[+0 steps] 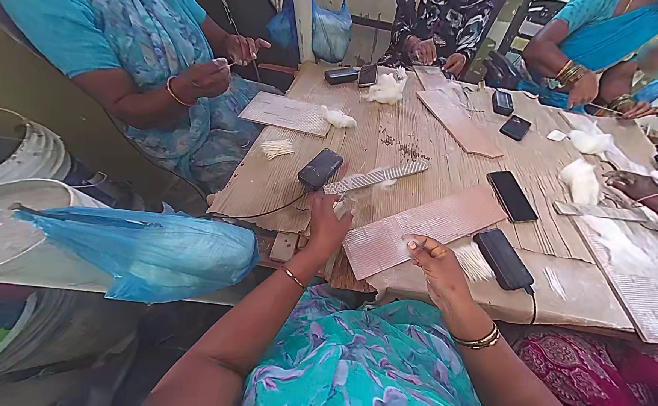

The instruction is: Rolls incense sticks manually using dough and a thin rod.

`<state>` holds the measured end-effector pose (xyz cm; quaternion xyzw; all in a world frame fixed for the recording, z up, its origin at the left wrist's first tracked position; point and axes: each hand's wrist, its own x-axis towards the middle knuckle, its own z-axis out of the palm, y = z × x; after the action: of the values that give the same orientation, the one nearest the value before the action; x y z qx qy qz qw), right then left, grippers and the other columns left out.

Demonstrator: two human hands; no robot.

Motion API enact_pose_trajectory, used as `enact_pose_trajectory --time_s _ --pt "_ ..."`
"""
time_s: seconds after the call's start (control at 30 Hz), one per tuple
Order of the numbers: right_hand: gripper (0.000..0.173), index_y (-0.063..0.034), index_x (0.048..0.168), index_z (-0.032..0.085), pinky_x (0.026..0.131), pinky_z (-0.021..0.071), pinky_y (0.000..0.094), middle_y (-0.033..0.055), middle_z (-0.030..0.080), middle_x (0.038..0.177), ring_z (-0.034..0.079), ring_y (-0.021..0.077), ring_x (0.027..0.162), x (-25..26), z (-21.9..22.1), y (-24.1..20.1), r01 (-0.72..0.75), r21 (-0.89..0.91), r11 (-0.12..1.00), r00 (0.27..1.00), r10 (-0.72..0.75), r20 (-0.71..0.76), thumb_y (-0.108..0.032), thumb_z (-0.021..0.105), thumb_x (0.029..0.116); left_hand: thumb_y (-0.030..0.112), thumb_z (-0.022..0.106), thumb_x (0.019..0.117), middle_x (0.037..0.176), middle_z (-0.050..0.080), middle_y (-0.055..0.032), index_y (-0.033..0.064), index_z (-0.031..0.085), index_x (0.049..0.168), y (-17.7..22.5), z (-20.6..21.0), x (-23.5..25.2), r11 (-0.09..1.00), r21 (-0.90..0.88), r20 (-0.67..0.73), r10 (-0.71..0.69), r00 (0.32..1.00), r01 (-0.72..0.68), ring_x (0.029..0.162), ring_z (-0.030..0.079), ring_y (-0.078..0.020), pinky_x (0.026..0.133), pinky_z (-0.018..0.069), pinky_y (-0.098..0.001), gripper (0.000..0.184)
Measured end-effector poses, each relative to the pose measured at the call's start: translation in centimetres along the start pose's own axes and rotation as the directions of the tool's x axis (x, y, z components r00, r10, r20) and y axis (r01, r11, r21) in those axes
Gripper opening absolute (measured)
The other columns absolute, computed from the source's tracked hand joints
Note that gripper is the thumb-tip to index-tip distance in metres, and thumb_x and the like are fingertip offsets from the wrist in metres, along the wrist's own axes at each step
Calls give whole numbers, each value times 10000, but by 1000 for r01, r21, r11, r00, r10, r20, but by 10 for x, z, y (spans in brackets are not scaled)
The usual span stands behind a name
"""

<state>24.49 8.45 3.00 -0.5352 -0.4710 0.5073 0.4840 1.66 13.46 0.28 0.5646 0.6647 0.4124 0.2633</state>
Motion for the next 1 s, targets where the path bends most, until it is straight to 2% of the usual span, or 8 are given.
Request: enact_pose_trajectory --time_s 0.07,0.17,0.27,0.33,0.47,0.6,0.73,1.0 --pt "156 15 1089 713 751 543 216 42 706 914 649 73 804 -1 7 -4 23 37 999 999 -24 21 37 611 972 280 698 994 1281 551 -206 26 627 1272 17 -7 -24 996 -87 89 40 995 -32 860 597 -259 730 520 -425 384" --pt "150 -23 1066 654 724 542 206 3 686 820 645 57 745 -9 18 -12 80 67 995 996 -83 38 58 639 940 277 683 1000 1144 616 -78 67 660 1243 35 -17 -56 952 -304 234 52 971 22 766 559 -106 701 495 -294 323" --pt "137 -39 1017 622 738 546 197 -9 703 795 660 40 739 -21 26 -16 151 78 985 987 -154 37 62 652 930 253 732 959 994 655 -14 45 663 1185 44 -21 -76 899 -433 323 89 942 64 680 534 -30 649 480 -215 315" --pt "122 -41 999 632 743 545 198 -8 698 798 658 42 745 -30 29 -18 188 78 979 981 -192 40 53 658 927 242 756 933 931 662 7 48 674 1125 47 -22 -86 886 -459 345 109 932 66 667 530 -17 643 472 -207 285" --pt "121 -54 979 641 730 545 189 -26 678 784 645 31 731 -44 28 -21 241 98 966 970 -242 -3 52 656 924 149 651 1004 739 611 55 61 690 938 49 -19 -100 855 -518 286 128 950 40 643 533 5 627 450 -187 116" --pt "118 -53 1026 647 732 548 202 -19 676 817 646 45 749 -52 23 -24 245 103 964 969 -246 1 25 647 937 139 643 1008 724 608 50 62 686 920 49 -24 -107 838 -540 279 94 956 75 618 519 -2 599 434 -190 124" --pt "251 -43 1128 647 769 559 203 -4 692 852 663 51 792 -60 28 -24 183 94 979 976 -192 105 31 700 894 126 649 1001 722 601 46 65 679 914 49 -29 -112 830 -552 269 88 959 79 611 519 -8 589 434 -186 111" --pt "169 -26 1022 690 744 552 206 10 702 830 655 56 763 -53 30 -23 185 68 980 982 -188 25 75 695 887 149 657 999 749 606 30 68 683 923 41 -28 -107 842 -531 242 45 969 93 644 535 -32 613 446 -210 114"
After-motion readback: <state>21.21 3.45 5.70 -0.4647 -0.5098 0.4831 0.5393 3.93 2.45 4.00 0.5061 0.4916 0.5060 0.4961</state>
